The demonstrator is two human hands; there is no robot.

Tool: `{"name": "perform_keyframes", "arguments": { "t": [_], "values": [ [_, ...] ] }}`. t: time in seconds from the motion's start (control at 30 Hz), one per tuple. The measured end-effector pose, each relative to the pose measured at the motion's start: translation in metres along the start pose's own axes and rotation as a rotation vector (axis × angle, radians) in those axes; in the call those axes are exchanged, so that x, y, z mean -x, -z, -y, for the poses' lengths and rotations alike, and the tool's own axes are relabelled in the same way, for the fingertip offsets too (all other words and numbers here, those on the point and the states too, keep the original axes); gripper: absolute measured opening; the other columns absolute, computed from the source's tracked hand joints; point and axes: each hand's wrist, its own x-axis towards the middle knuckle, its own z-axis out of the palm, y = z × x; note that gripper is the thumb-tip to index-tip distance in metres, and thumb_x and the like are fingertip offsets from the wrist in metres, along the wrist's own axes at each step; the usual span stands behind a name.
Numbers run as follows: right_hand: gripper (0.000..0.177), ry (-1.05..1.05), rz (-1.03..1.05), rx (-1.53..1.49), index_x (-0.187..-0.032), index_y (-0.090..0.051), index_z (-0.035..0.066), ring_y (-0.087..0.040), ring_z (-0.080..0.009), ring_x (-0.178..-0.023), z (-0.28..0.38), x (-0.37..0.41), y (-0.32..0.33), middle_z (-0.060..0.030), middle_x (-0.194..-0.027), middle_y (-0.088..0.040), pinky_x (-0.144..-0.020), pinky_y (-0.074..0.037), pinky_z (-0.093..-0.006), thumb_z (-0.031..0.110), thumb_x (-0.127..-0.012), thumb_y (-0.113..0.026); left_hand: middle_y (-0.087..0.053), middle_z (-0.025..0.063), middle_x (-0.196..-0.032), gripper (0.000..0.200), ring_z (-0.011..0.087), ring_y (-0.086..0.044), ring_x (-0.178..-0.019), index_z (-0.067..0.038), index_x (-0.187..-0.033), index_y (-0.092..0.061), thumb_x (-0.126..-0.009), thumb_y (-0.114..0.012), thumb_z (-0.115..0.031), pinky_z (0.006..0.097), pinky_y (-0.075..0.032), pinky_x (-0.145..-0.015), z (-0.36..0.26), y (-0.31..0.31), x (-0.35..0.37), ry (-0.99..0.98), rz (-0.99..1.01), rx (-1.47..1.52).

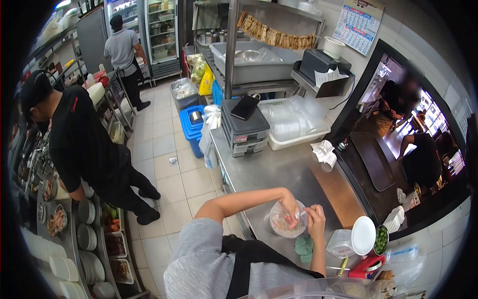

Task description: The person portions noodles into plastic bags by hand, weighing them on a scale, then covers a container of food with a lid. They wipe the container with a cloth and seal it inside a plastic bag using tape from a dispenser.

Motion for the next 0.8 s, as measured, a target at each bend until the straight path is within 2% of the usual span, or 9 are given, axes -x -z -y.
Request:
{"name": "perform_keyframes", "arguments": {
  "t": [0.1,0.13,0.23,0.27,0.37,0.47,0.6,0.67,0.8],
  "values": [
    [0.016,-0.118,-0.021,-0.317,-0.087,-0.062,-0.001,-0.054,-0.0167,-0.074,-0.011,-0.015,-0.020,-0.0074,-0.079,-0.056,-0.072,-0.044,-0.0272,-0.008,-0.074,-0.056,-0.057,0.0075,-0.076,0.031,0.0161,-0.054,-0.075,-0.003,-0.101,-0.063,-0.081,-0.060,-0.028,0.0319,-0.044,-0.065,-0.020,-0.001,-0.006,0.366,-0.079,-0.561],
    [0.019,-0.198,-0.020,-0.475,-0.090,-0.062,-0.001,-0.054,-0.0144,-0.075,-0.016,-0.018,-0.029,-0.0060,-0.080,-0.058,-0.073,-0.045,-0.0264,-0.009,-0.074,-0.056,-0.060,0.0111,-0.080,0.030,0.0222,-0.059,-0.080,-0.011,-0.099,-0.064,-0.072,-0.065,-0.025,0.0357,-0.045,-0.067,-0.018,-0.025,-0.004,0.418,-0.464,-0.977],
    [0.027,-0.582,0.041,-1.059,-0.106,-0.057,0.001,-0.053,-0.0087,-0.075,-0.017,-0.017,-0.047,-0.0026,-0.083,-0.058,-0.071,-0.043,-0.0224,-0.007,-0.080,-0.053,-0.062,0.0105,-0.087,0.029,0.0263,-0.060,-0.084,-0.012,-0.099,-0.061,-0.072,-0.063,-0.022,0.0392,-0.046,-0.067,-0.017,-0.057,-0.002,0.472,-0.723,-1.254],
    [0.037,-0.543,0.095,-0.979,-0.121,-0.046,0.003,-0.050,-0.0066,-0.069,-0.023,-0.013,-0.052,-0.0004,-0.082,-0.056,-0.067,-0.040,-0.0176,-0.002,-0.085,-0.050,-0.062,0.0047,-0.085,0.024,0.0240,-0.060,-0.085,-0.013,-0.095,-0.060,-0.072,-0.060,-0.018,0.0361,-0.044,-0.072,-0.024,-0.074,0.002,0.397,-0.976,-1.189],
    [0.042,-0.571,0.096,-0.844,-0.126,-0.041,0.004,-0.046,-0.0056,-0.065,-0.015,-0.004,-0.043,0.0015,-0.080,-0.052,-0.063,-0.037,-0.0155,0.000,-0.085,-0.049,-0.062,0.0044,-0.087,0.024,0.0222,-0.057,-0.088,-0.011,-0.096,-0.059,-0.072,-0.056,-0.014,0.0405,-0.038,-0.081,-0.002,-0.098,-0.007,0.164,-1.536,-1.204],
    [0.055,-0.482,0.130,-0.801,-0.129,-0.031,0.005,-0.045,-0.0065,-0.072,-0.011,0.004,-0.039,0.0011,-0.081,-0.048,-0.070,-0.037,-0.0176,-0.005,-0.077,-0.046,-0.061,0.0015,-0.083,0.021,0.0192,-0.053,-0.090,-0.013,-0.093,-0.060,-0.074,-0.053,-0.014,0.0456,-0.033,-0.085,-0.015,-0.116,-0.016,0.229,-1.830,-1.139],
    [0.062,-0.327,0.075,-0.652,-0.127,-0.030,0.004,-0.050,-0.0106,-0.084,-0.017,0.012,-0.053,-0.0011,-0.086,-0.051,-0.081,-0.038,-0.0229,-0.009,-0.069,-0.048,-0.062,0.0005,-0.085,0.024,0.0194,-0.048,-0.094,-0.015,-0.095,-0.062,-0.073,-0.054,-0.017,0.0500,-0.030,-0.086,-0.001,-0.101,-0.018,0.404,-1.794,-1.330],
    [0.051,-0.248,-0.012,-0.451,-0.117,-0.039,0.003,-0.051,-0.0191,-0.098,-0.012,0.009,-0.055,-0.0065,-0.104,-0.051,-0.089,-0.037,-0.0288,-0.007,-0.068,-0.053,-0.061,0.0006,-0.082,0.023,0.0213,-0.047,-0.093,-0.014,-0.092,-0.064,-0.071,-0.056,-0.018,0.0491,-0.030,-0.087,-0.011,-0.098,-0.010,0.476,-1.668,-1.503],
    [0.052,-0.421,-0.005,-0.334,-0.116,-0.042,0.003,-0.051,-0.0278,-0.104,-0.002,0.011,-0.056,-0.0141,-0.112,-0.050,-0.088,-0.041,-0.0346,0.002,-0.067,-0.062,-0.062,0.0025,-0.084,0.022,0.0226,-0.045,-0.096,-0.015,-0.091,-0.065,-0.071,-0.056,-0.016,0.0449,-0.032,-0.083,-0.027,-0.091,0.000,0.737,-1.294,-1.445]
  ]
}}
